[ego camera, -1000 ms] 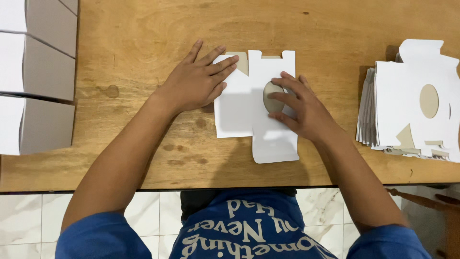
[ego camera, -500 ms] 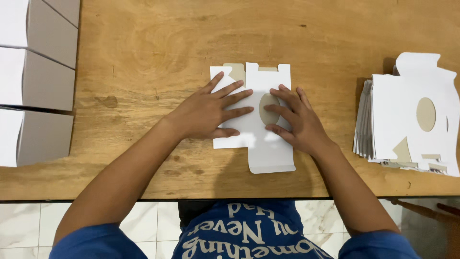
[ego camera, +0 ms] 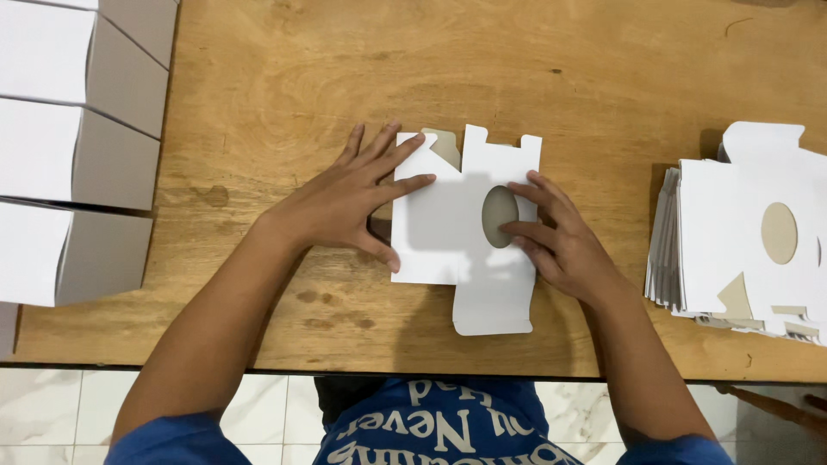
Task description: The person assembles small white cardboard boxes by folding flat sheets along pre-scored lines and tucking flaps into slots. They repeat this process for multiple boxes, stacking the finished products on the left side of the wooden table.
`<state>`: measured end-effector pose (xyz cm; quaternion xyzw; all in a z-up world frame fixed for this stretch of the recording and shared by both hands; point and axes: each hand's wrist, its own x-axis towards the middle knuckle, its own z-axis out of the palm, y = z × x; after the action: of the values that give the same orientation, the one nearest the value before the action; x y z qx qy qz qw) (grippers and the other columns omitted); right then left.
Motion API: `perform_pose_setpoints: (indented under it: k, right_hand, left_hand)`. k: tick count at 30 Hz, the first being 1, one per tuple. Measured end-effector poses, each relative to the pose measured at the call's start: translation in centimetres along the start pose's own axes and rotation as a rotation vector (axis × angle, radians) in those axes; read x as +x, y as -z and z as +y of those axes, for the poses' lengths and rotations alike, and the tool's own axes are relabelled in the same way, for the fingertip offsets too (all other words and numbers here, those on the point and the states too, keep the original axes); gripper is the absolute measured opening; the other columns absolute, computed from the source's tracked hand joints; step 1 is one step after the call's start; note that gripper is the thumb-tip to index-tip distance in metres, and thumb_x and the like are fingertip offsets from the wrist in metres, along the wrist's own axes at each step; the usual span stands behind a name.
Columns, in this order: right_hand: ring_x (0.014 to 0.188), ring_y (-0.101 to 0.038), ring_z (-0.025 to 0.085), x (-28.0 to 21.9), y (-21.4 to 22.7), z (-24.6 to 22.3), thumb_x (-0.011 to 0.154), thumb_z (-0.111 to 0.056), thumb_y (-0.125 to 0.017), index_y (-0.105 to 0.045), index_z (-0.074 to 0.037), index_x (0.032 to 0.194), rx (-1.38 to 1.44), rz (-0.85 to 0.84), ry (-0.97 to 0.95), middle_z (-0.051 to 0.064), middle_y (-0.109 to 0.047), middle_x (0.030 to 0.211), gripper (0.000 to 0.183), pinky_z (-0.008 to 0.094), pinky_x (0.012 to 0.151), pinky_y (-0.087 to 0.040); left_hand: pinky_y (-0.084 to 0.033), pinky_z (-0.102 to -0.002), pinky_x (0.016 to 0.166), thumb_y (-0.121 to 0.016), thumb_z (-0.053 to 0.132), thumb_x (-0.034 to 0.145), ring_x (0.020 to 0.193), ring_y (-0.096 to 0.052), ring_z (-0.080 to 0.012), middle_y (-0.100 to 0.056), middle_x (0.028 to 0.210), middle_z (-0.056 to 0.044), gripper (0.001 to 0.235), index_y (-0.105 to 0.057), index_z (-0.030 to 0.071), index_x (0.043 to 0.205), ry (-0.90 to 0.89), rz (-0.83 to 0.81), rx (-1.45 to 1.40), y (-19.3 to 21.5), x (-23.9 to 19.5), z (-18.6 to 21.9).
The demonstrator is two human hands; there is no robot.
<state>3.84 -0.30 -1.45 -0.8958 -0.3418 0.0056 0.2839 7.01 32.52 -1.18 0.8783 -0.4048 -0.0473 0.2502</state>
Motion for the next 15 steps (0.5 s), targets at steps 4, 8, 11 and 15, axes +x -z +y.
perform_pose_setpoints:
  k: [4,8,11,15]
  right_hand:
    - [0.141,-0.027,0.042,-0.3,1.1,-0.1,0.089,-0.001,-0.052,-0.07,-0.013,0.103,-0.053,-0.085,-0.05,0.014,-0.045,0.141,0.026,0.054,0.117,-0.019]
    - [0.142,-0.018,0.045,-0.3,1.5,-0.8,0.088,-0.01,-0.055,-0.07,-0.014,0.103,-0.031,-0.171,-0.058,0.016,-0.039,0.145,0.022,0.054,0.116,-0.018]
    - [0.143,-0.014,0.046,-0.7,1.1,-0.5,0.088,-0.024,-0.059,-0.069,-0.015,0.101,-0.008,-0.182,-0.047,0.017,-0.036,0.147,0.019,0.054,0.116,-0.017]
    - [0.143,-0.006,0.048,-0.5,0.7,-0.8,0.084,-0.031,-0.064,-0.064,-0.013,0.091,-0.005,-0.041,0.023,0.018,-0.03,0.15,0.019,0.057,0.117,-0.005]
  left_hand:
    - [-0.001,-0.062,0.114,-0.071,0.076,0.043,0.144,-0.009,-0.0417,-0.014,0.158,-0.013,0.116,-0.041,0.024,0.142,0.025,-0.034,-0.005,-0.7,0.1,-0.4]
    - [-0.004,-0.064,0.113,-0.067,0.071,0.049,0.142,-0.021,-0.0398,-0.022,0.155,-0.016,0.109,-0.041,0.021,0.142,0.006,0.006,0.007,-1.3,0.1,-0.8]
    - [-0.007,-0.064,0.113,-0.066,0.069,0.054,0.139,-0.029,-0.0376,-0.027,0.153,-0.017,0.105,-0.039,0.019,0.142,-0.006,0.059,-0.019,-1.5,0.0,-1.2]
    - [-0.017,-0.064,0.111,-0.058,0.066,0.064,0.136,-0.038,-0.0331,-0.035,0.15,-0.016,0.099,-0.035,0.017,0.146,-0.015,0.189,-0.181,-0.6,-0.1,-0.6]
